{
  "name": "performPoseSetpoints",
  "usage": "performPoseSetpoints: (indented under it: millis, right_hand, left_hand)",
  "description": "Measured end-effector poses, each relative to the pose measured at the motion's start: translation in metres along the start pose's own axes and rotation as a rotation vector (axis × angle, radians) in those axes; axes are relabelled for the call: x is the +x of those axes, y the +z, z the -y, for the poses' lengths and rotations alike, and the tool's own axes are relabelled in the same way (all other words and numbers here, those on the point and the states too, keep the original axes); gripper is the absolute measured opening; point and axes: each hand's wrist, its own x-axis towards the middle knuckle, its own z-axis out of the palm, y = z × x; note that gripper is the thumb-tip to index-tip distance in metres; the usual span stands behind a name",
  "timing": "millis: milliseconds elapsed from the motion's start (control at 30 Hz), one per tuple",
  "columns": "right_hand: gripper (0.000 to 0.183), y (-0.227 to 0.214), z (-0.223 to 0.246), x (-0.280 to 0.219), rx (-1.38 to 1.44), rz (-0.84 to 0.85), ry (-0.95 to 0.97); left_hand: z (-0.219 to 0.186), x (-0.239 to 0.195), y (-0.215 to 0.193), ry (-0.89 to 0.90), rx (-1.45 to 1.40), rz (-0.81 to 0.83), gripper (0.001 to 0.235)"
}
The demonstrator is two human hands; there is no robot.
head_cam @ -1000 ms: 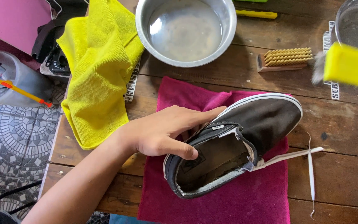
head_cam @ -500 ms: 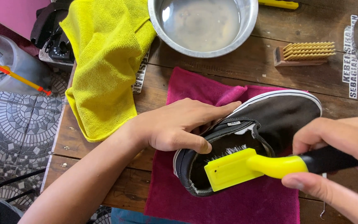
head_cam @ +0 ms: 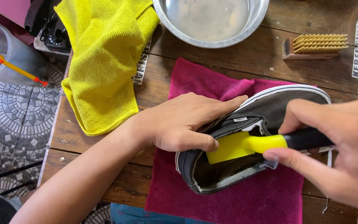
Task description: The person cleans a black slip-on shoe using a yellow brush and water from a metal bowl. They scrub the interior, sole, and exterior of the shoe, repeatedly dipping the brush into the water to rinse it.
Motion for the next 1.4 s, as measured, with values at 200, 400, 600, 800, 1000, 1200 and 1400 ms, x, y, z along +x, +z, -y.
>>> performPoseSetpoints:
  millis: [200, 400, 600, 800, 1000, 1200, 1400]
  right_hand:
    - [0.046, -0.001, 0.010, 0.011, -0.071, -0.005, -0.058]
    - [0.041, 0.000, 0.024, 0.010, -0.140, 0.007, -0.123]
    - [0.044, 0.008, 0.028, 0.018, -0.210, 0.222, -0.012]
    - [0.045, 0.010, 0.025, 0.010, -0.249, 0.231, 0.009]
    - [0.047, 0.006, 0.028, 0.014, -0.309, 0.216, -0.030]
    - [0.049, 0.005, 0.023, 0.009, -0.355, 0.206, -0.043]
    - [0.044, 0.012, 0.029, 0.010, -0.207, 0.223, -0.040]
  left_hand:
    - [-0.027, 0.006, 0.001, -0.163, 0.012, -0.031, 0.095]
    - [-0.031, 0.007, 0.005, -0.144, 0.067, -0.074, 0.104]
    - [-0.029, 0.008, 0.005, -0.104, 0.083, -0.055, 0.106]
    - [-0.039, 0.012, 0.002, -0.181, 0.082, -0.032, 0.105]
    - [-0.037, 0.013, 0.006, -0.159, 0.068, -0.087, 0.096]
    - [-0.032, 0.017, 0.006, -0.128, 0.046, -0.086, 0.081]
    - [-0.022, 0.018, 0.010, -0.111, 0.057, -0.103, 0.074]
